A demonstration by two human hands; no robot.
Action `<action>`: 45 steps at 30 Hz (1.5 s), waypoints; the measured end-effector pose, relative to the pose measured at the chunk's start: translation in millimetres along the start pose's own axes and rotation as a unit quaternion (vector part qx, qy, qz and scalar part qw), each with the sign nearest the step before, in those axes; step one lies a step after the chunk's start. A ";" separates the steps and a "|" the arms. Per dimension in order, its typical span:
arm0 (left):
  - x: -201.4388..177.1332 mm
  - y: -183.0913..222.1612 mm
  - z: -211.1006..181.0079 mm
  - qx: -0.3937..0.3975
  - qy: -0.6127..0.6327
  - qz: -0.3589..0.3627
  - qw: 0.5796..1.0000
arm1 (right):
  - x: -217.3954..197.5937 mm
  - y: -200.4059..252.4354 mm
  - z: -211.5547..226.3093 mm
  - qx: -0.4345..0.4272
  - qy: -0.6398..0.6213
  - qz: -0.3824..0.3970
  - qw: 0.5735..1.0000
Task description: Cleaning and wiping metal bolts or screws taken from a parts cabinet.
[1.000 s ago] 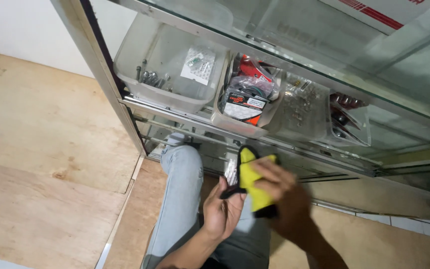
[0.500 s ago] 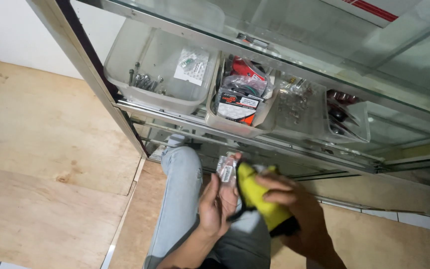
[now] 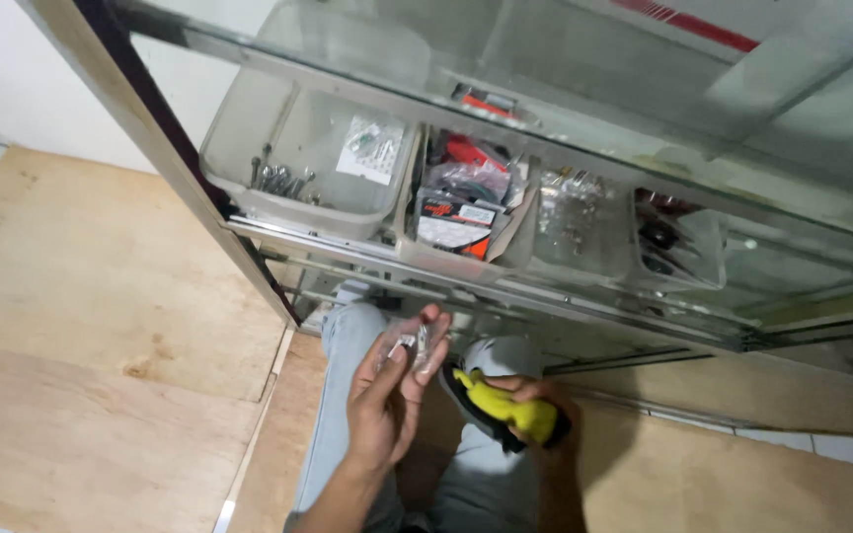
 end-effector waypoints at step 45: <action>200.8 -72.2 36.2 0.307 -0.777 0.083 0.544 | -67.5 18.8 -295.6 0.098 0.038 -0.078 0.991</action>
Point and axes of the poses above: each hand's wrist, its own y-axis away from the middle knuckle, its own x-axis out of the palm, z = x × y, the point moved 9 cm from there along -y, towards the middle knuckle, and after that the axes turned 14 degrees about -x, right-handed, at the moved point
